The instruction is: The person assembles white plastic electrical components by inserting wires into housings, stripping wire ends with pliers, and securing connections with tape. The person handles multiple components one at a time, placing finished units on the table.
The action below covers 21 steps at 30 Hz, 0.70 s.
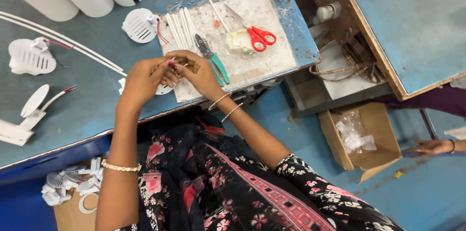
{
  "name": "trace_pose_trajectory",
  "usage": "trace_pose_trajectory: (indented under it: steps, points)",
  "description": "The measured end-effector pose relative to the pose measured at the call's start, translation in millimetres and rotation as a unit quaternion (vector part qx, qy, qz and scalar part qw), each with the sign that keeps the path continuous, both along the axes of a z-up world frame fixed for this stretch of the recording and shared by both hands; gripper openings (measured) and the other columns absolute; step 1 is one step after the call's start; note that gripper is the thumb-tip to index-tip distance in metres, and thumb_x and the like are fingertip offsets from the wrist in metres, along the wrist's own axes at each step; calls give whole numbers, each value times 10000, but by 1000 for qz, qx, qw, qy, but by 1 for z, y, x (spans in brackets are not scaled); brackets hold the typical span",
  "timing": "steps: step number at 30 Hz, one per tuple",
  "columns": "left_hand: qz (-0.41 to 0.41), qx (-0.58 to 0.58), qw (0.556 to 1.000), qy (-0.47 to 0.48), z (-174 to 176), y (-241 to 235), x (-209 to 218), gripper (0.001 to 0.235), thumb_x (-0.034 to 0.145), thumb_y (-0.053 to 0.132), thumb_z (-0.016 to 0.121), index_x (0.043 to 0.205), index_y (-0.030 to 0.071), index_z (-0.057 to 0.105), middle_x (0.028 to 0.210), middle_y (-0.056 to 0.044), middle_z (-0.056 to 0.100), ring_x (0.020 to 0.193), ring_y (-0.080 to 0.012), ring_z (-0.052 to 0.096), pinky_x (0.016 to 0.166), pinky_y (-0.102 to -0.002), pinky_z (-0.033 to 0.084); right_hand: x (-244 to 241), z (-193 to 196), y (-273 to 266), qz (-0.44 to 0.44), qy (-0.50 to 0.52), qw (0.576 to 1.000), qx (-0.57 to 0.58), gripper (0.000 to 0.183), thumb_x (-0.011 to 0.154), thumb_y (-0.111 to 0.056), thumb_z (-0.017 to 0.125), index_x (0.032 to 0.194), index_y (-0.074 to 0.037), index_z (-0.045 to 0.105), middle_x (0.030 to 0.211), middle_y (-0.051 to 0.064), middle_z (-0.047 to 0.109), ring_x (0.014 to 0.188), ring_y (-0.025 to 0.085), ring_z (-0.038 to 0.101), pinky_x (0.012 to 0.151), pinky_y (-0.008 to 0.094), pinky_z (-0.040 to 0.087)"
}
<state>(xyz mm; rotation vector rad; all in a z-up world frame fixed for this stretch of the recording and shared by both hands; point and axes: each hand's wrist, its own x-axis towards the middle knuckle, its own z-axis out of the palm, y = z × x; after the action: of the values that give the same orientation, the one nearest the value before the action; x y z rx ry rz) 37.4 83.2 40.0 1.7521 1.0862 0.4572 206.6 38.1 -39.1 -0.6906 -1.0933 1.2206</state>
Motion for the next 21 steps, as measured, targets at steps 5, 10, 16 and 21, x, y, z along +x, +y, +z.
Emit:
trace_pose_trajectory:
  steps: [5, 10, 16, 21]
  points:
    - [-7, 8, 998, 62, 8, 0, 0, 399, 1078, 258, 484, 952, -15, 746, 819, -79, 793, 668, -127, 699, 635, -268, 534, 16, 16, 6, 34, -120, 991, 53, 275, 1054, -108, 653, 1319, -57, 705, 1179, 60, 671, 1058, 132, 660, 908, 267, 548]
    - [-21, 4, 997, 77, 9, 4, 0, 421, 1074, 302, 481, 957, -4, 745, 830, -77, 798, 658, -128, 690, 629, -277, 516, 27, 21, 13, 70, -147, 985, 55, 290, 1035, -133, 655, 1318, -82, 698, 1119, 35, 641, 1009, 109, 649, 866, 254, 557]
    - [-46, -7, 998, 38, 3, 9, -5, 420, 1075, 297, 461, 989, -6, 739, 839, -91, 800, 681, -128, 701, 650, -275, 529, 25, 13, 20, 79, -123, 989, 29, 207, 1030, -113, 670, 1206, -27, 736, 1047, 27, 650, 868, 84, 646, 794, 245, 562]
    - [-51, -18, 998, 17, -1, 10, -7, 420, 1080, 285, 450, 1012, -14, 736, 871, -99, 803, 720, -138, 710, 670, -272, 531, 18, 0, 23, 80, -80, 993, 15, 166, 1035, -108, 664, 1137, 18, 696, 1026, 33, 677, 884, 79, 643, 793, 249, 561]
